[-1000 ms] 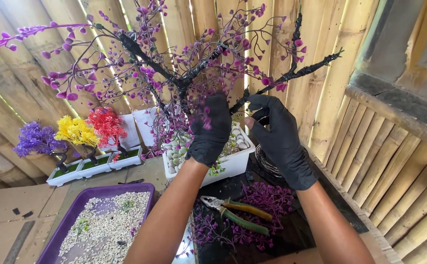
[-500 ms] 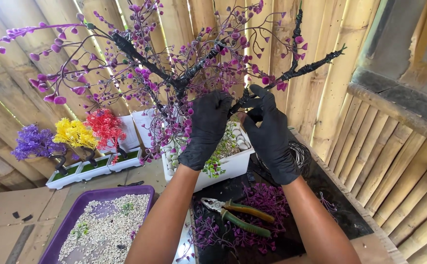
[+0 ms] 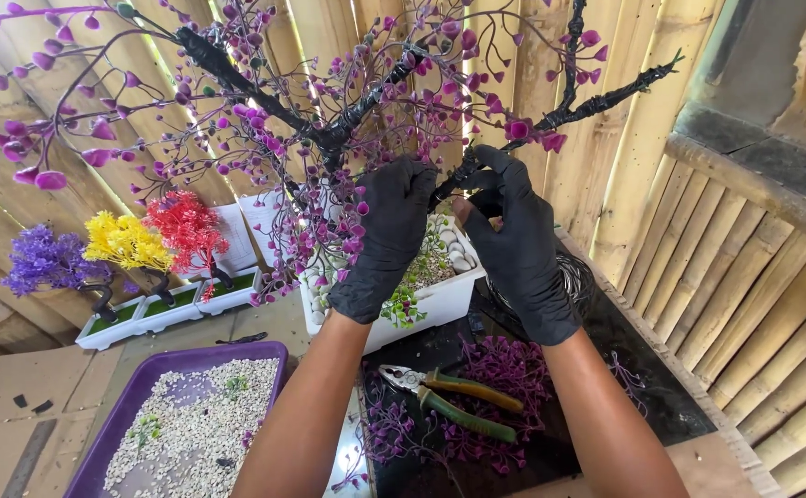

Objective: Attaching artificial purple flowers to a wire frame to complete a bonsai tree arrangement.

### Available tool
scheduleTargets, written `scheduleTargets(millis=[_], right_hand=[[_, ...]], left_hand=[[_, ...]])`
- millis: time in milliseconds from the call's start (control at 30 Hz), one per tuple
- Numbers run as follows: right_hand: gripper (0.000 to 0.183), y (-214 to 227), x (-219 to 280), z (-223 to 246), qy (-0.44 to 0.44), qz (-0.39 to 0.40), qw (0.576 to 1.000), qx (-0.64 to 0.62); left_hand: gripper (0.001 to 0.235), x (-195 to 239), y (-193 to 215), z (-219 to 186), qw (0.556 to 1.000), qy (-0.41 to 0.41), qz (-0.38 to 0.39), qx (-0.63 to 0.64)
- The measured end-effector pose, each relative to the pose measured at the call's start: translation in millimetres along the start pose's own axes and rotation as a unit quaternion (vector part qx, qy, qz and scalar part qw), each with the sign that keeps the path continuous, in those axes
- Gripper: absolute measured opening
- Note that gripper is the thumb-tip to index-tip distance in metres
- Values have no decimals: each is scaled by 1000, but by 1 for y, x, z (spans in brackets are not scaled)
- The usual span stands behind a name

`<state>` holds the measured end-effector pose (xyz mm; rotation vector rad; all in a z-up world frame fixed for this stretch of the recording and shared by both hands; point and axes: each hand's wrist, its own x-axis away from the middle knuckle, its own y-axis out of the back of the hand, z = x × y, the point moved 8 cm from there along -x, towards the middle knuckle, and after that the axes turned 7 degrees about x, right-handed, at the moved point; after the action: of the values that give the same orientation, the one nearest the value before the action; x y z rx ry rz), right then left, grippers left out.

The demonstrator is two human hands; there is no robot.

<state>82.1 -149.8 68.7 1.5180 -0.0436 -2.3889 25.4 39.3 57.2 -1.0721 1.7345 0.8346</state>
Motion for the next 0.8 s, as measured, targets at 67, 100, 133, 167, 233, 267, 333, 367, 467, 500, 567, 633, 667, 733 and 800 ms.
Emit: scheduleTargets(millis=[67, 100, 133, 167, 233, 267, 333, 367, 467, 500, 567, 633, 667, 733, 800], right_hand=[[61, 1, -1, 9, 12, 22, 1000, -8], [61, 4, -3, 18, 12, 22, 1000, -8], [53, 4, -4, 22, -21, 40, 999, 2], [45, 3, -5, 26, -54, 60, 997, 13], [55, -6, 1, -7, -27, 38, 999, 0], [66, -8, 4, -21, 1, 16, 1000, -13], [66, -8, 5, -23, -5, 21, 1000, -21], [66, -9, 5, -24, -11, 25, 999, -31], [61, -10, 4, -28, -34, 41, 998, -44], [61, -9, 4, -25, -35, 40, 998, -43], [62, -8, 3, -16, -19, 41, 998, -45], [61, -11, 4, -27, -35, 47, 997, -51], [61, -13, 5, -34, -51, 53, 996, -58], [60, -13, 5, -33, -45, 52, 996, -57], [58, -12, 6, -31, -41, 49, 996, -55]], left_hand=[[23, 3, -1, 8, 1000, 3, -8, 12], [23, 3, -2, 5, 1000, 3, -8, 12], [20, 3, 0, -2, 999, -23, -25, -3], [18, 4, 3, -8, 998, -48, -42, -19], [19, 3, 3, -8, 997, -50, -48, -17], [21, 3, 3, -8, 997, -52, -54, -15], [21, -1, 6, -16, 998, -46, -46, -10], [21, -4, 7, -19, 998, -42, -38, -6], [25, 4, 7, -11, 996, -57, -53, -33], [25, 2, 9, -16, 996, -57, -53, -33], [30, -4, 9, -25, 998, -53, -28, -19], [29, -4, 5, -21, 998, -57, -27, -17], [28, -4, 3, -19, 998, -61, -24, -14], [30, -2, 6, -28, 996, -76, -30, -19], [33, 1, 7, -36, 995, -90, -34, -22]])
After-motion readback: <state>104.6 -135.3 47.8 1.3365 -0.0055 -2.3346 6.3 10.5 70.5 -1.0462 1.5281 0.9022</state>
